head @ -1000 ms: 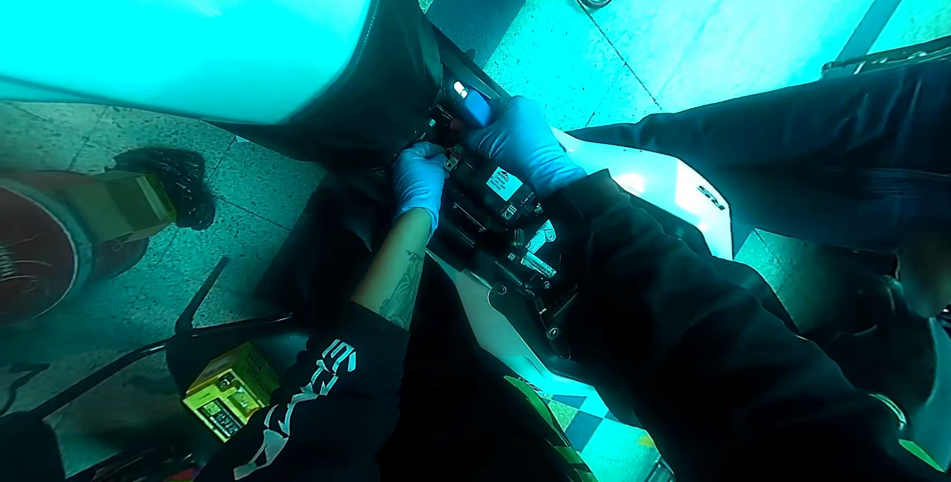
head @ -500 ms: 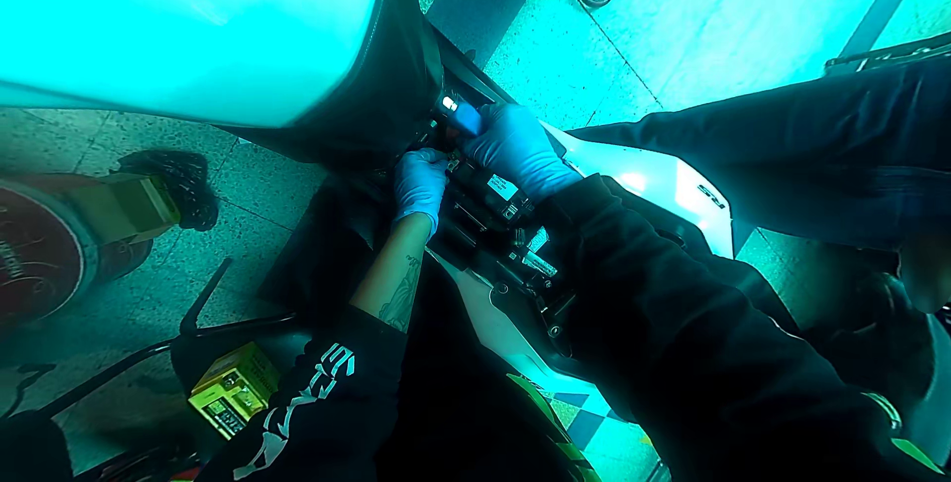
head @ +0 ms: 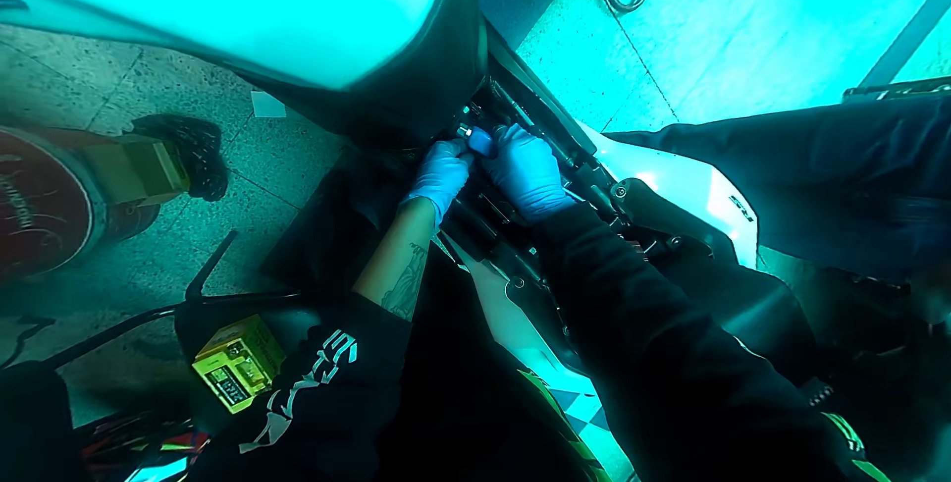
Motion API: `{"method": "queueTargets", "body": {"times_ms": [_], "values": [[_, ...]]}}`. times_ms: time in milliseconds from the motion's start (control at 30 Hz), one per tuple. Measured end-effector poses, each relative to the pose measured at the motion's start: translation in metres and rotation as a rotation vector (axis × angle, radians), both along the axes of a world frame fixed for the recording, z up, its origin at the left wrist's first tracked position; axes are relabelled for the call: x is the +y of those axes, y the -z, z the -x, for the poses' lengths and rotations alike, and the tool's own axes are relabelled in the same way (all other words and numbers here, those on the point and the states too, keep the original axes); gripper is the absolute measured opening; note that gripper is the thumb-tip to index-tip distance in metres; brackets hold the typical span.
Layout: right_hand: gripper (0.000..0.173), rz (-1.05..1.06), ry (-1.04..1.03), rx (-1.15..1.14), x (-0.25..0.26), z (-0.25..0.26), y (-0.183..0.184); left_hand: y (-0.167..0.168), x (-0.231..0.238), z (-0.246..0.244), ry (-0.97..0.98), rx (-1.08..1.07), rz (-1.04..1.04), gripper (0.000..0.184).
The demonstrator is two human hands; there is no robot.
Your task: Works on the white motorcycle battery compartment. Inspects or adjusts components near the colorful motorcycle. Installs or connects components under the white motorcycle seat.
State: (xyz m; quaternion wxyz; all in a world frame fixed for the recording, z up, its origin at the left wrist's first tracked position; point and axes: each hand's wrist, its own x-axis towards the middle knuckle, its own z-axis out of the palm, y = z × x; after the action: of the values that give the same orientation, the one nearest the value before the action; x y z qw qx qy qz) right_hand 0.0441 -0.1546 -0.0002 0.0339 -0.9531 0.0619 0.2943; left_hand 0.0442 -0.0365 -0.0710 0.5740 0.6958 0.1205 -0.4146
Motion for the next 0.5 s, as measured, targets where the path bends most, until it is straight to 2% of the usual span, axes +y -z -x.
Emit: {"method": "queueTargets", "body": {"times_ms": [167,500], "values": [[0.036,-0.022,-0.061,-0.249,-0.008,0.02,0.02,0.0,-0.006,-0.001,-0.007,-0.023,-0.066,0.023],[0.03,0.036,0.294,0.044,0.009,-0.019,-0.003,0.013,-0.009,-0.012,0.095,0.001,-0.067,0.02]]}}
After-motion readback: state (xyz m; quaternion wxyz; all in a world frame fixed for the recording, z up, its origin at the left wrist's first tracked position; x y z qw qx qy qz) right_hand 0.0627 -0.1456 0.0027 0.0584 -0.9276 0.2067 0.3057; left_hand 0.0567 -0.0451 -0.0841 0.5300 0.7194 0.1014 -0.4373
